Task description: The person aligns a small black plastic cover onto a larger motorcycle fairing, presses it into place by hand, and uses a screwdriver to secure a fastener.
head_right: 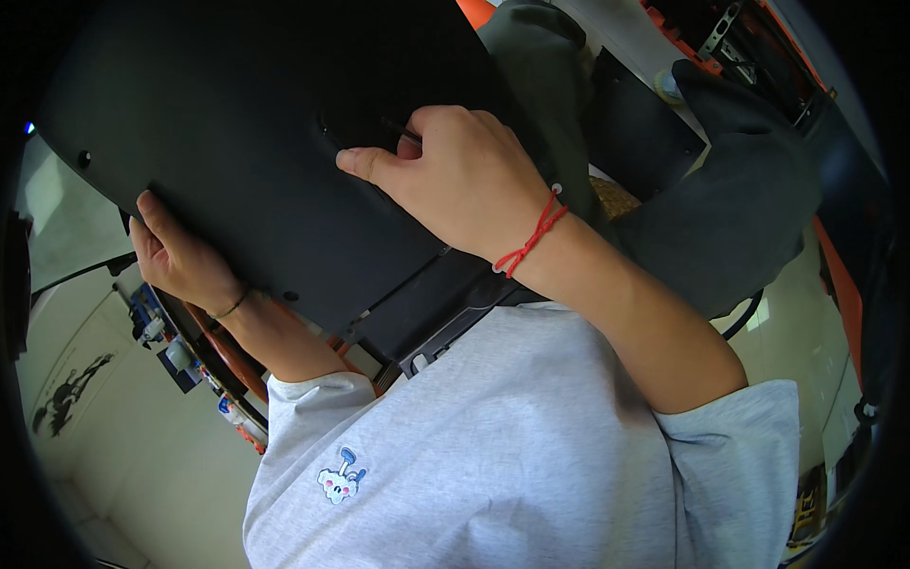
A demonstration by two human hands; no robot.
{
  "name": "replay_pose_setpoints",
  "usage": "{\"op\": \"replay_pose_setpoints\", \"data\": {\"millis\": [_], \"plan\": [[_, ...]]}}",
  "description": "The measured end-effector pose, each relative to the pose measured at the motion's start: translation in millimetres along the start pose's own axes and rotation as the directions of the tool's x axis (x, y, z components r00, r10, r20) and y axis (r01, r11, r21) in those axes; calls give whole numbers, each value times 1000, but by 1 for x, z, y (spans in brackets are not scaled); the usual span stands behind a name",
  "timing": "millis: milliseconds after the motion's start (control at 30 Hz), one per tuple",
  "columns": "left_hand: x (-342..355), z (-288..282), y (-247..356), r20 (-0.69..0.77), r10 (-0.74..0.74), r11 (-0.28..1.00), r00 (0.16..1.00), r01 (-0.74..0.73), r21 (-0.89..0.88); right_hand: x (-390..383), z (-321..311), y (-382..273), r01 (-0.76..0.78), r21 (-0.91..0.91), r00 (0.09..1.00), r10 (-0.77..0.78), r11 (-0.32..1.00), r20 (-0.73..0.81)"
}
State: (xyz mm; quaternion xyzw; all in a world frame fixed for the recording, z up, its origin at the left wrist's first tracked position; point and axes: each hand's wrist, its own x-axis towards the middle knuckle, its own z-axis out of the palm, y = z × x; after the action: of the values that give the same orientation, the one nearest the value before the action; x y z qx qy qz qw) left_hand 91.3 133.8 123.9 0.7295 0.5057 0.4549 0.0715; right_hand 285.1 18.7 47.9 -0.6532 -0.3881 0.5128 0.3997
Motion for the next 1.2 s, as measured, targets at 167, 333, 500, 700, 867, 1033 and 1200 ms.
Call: {"op": "replay_pose_setpoints", "data": {"millis": [167, 333, 500, 700, 867, 1033, 1200], "plan": [[-5, -5, -1, 36, -39, 999, 999, 38, 19, -2, -11, -10, -28, -57, 998, 30, 998, 49], [-2, -7, 2, 66, -4, 1000, 998, 6, -26, -2, -14, -7, 38, -61, 998, -35, 997, 54], [2, -5, 10, 74, 20, 1000, 997, -21, 22, 3, -17, 0, 75, -63, 996, -72, 995, 50], [4, -4, 15, 73, 51, 998, 996, -54, 43, 12, -18, 1, 94, -92, 995, -92, 991, 25], [5, -3, 14, 65, 95, 993, 993, -100, 64, 17, -11, 11, 175, 69, 984, -173, 982, -40], [6, -1, 16, 61, 110, 992, 992, -114, 60, 19, 2, 11, 204, 155, 973, -182, 967, -145], [1, -4, 14, 77, -61, 995, 995, 55, 84, 16, -8, 8, 266, 89, 952, -247, 960, -182]]}}
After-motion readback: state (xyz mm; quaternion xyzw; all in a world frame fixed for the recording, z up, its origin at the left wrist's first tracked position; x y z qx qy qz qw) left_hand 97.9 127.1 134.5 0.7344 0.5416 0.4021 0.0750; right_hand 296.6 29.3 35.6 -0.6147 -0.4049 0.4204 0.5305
